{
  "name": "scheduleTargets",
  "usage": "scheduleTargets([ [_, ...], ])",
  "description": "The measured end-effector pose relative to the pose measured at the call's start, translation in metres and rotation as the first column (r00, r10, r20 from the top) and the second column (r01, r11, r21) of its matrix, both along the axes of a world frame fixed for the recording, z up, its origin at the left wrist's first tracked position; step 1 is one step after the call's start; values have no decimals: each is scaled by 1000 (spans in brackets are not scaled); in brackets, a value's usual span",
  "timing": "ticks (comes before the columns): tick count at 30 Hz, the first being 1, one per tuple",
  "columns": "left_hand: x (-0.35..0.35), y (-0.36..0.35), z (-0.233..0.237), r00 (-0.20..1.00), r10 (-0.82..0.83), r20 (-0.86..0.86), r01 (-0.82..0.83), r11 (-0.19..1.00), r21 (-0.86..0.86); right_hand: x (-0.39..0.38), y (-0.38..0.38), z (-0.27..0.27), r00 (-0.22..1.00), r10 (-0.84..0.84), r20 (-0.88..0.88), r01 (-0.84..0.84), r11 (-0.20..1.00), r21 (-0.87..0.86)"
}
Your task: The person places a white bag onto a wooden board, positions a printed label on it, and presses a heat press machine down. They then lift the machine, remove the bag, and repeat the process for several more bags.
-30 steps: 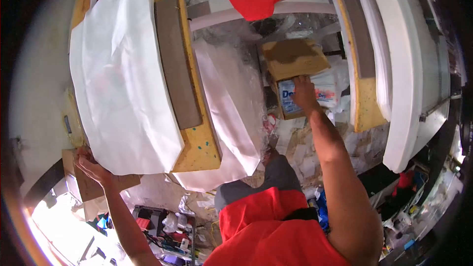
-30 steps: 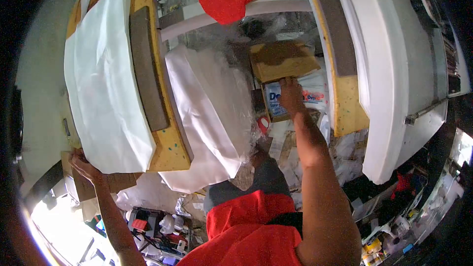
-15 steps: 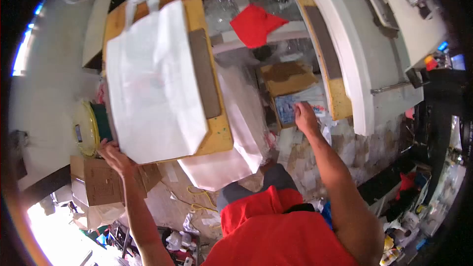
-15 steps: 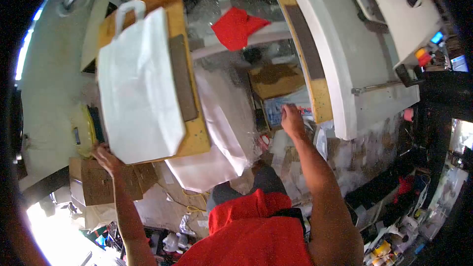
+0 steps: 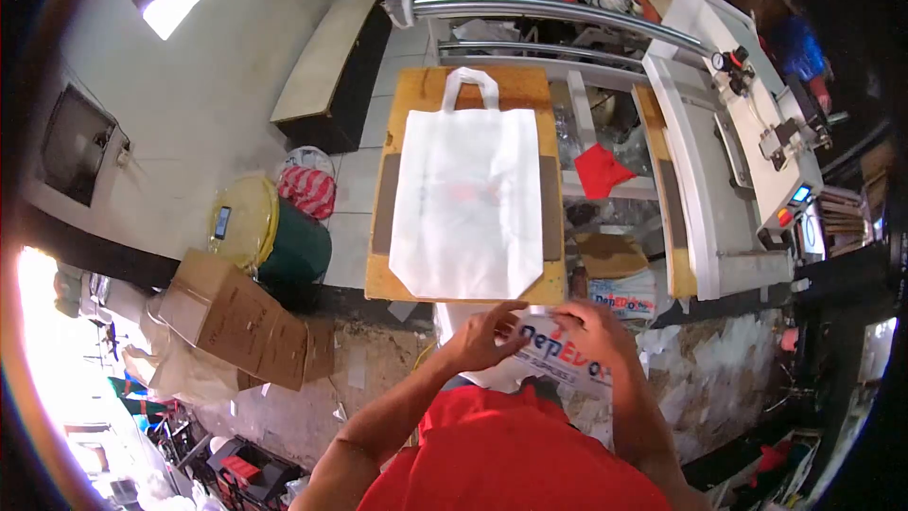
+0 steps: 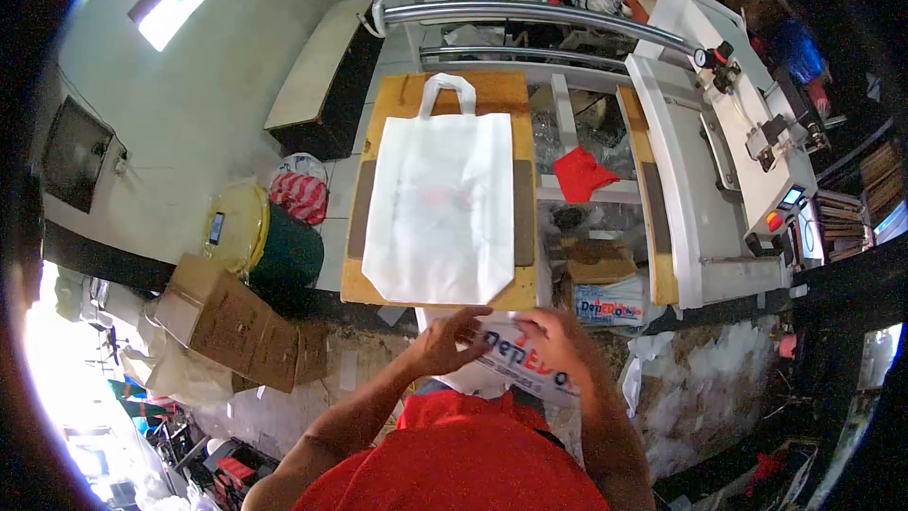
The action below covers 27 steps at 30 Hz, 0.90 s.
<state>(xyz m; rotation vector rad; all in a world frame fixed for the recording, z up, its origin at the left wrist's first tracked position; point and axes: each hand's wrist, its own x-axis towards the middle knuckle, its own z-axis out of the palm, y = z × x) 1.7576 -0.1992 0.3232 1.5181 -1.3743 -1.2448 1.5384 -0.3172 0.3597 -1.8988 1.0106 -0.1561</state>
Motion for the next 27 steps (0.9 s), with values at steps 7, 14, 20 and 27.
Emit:
scheduleTargets([
  [7,129,-60,-37,832,534,152,-505,842,-191,68,-25,14,953,-55,297,258,660,-705],
  [14,203,-131,-54,700,650,295,-621,758,-198,133,-59,-66,957,-95,274,274,606,-747],
  [20,201,-121,-60,599,670,439,-559,742,-369,160,-65,-125,990,-138,-36,61,635,-770],
  [27,169,-69,-75,563,522,641,-260,848,-462,161,-58,-118,985,-171,-36,68,565,-822],
])
